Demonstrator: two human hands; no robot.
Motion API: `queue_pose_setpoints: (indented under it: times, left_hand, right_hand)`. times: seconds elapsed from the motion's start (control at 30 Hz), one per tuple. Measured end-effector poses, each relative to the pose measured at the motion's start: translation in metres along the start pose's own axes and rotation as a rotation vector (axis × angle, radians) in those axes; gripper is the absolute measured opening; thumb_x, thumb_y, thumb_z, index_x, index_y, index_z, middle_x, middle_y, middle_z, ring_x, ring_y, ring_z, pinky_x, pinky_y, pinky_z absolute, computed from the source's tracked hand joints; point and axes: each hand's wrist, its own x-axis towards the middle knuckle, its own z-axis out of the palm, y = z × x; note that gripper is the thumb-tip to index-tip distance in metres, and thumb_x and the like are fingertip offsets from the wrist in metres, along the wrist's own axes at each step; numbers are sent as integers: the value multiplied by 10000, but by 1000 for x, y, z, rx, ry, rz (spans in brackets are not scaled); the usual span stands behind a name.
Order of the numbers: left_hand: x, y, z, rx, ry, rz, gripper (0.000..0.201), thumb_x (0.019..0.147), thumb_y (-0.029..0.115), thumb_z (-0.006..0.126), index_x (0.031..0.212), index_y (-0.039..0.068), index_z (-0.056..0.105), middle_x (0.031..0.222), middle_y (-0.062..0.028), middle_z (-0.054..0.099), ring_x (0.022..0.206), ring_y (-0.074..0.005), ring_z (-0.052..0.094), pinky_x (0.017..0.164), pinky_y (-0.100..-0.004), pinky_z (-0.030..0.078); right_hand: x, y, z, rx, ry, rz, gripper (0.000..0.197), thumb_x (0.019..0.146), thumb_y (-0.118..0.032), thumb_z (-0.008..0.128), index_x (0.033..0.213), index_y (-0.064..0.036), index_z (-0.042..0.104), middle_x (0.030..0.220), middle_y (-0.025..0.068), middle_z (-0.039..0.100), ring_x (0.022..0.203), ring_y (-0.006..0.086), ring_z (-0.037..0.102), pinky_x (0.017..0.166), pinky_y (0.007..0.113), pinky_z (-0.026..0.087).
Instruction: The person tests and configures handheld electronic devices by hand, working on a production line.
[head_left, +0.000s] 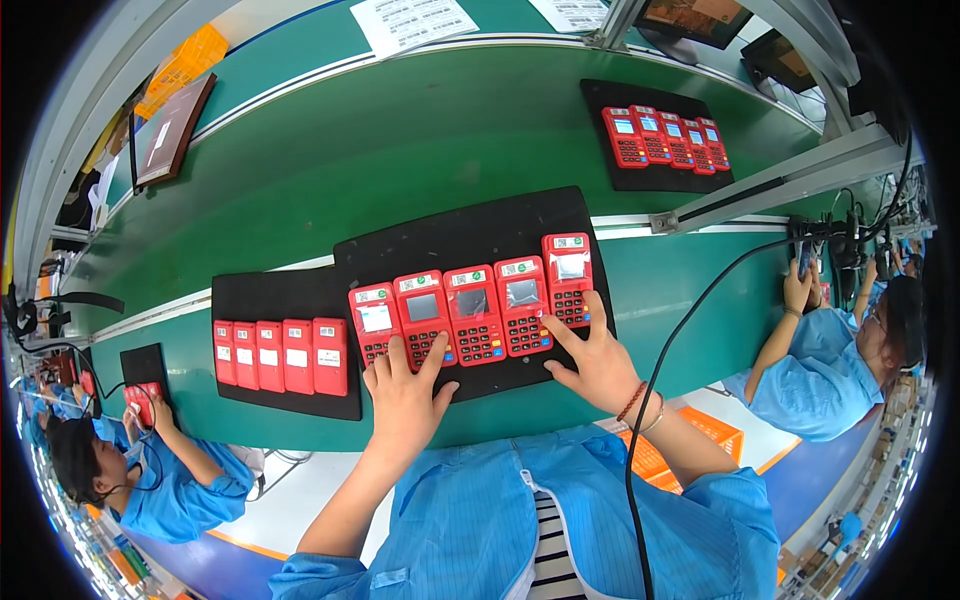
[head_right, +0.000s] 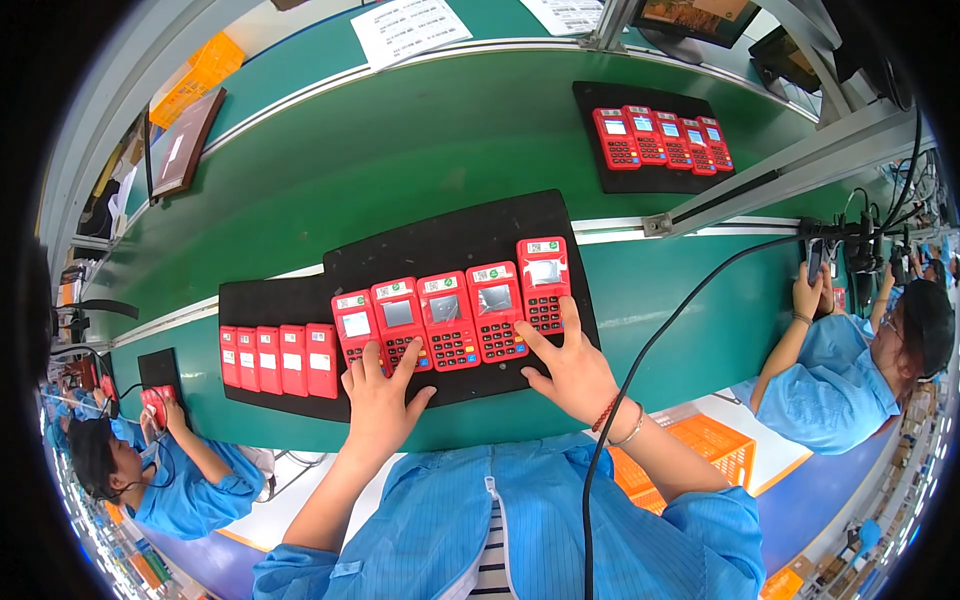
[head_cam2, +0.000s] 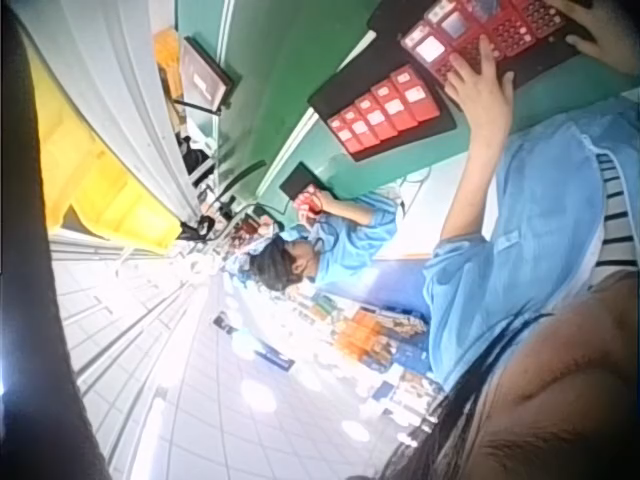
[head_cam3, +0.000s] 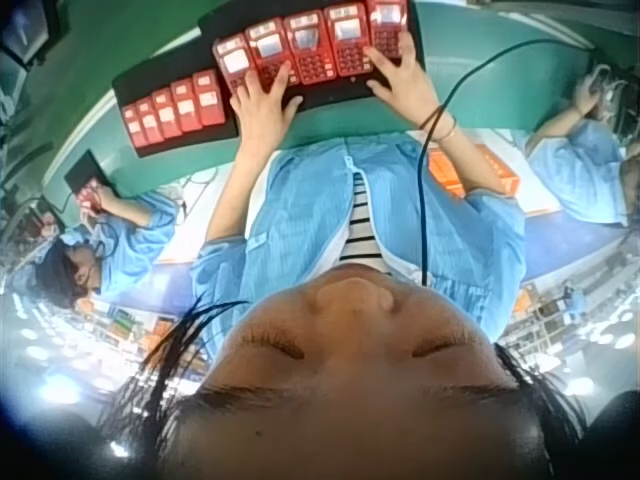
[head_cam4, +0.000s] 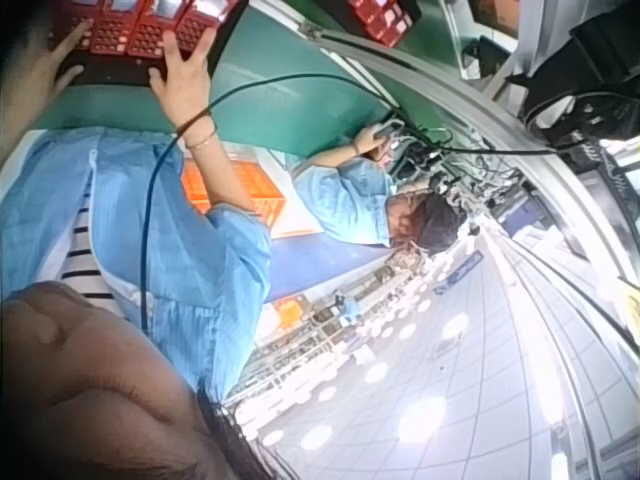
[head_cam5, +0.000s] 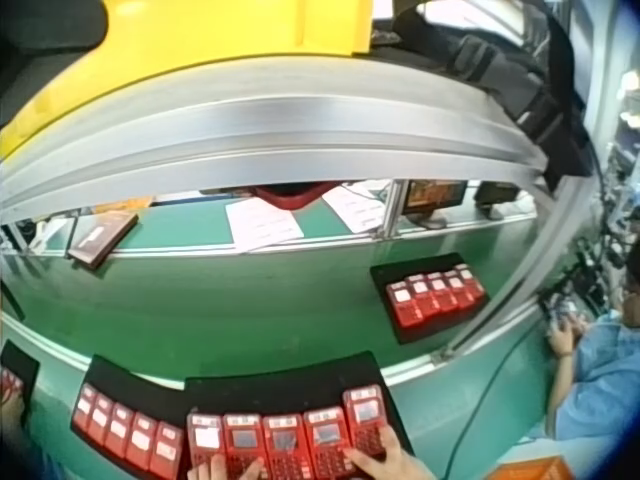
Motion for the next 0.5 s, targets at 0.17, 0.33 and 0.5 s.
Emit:
queue_pose_setpoints:
  times: [0.17,0.33,0.5]
  left_hand:
    - [-1,-1,-1,0,2,-3,663,815,339,750,1412,229,485,1311,-276,385,1152,-392,426,961,-496,340]
    - [1,-1,1,7,-6,-3,667,814,329,756,1412,229,480,1313,-272,377,1142,-391,422,962,-494,341]
    - [0,-1,2,-1,4,1,668,813,320,758,1412,229,477,1313,-271,377,1141,-391,421,967,-496,340]
  right_hand:
    - [1,-2,-1,-1,-7,5,701,749,-228,783,1376,-267,474,1484,286,177,1141,466,565,826,443,581]
    - [1,1,1,10,-5,7,703,745,-229,785,1375,-265,475,1479,290,183,1118,466,578,817,442,583]
    - [1,0,0,10,-2,4,701,745,-226,786,1373,-262,478,1479,290,185,1119,466,578,818,442,582]
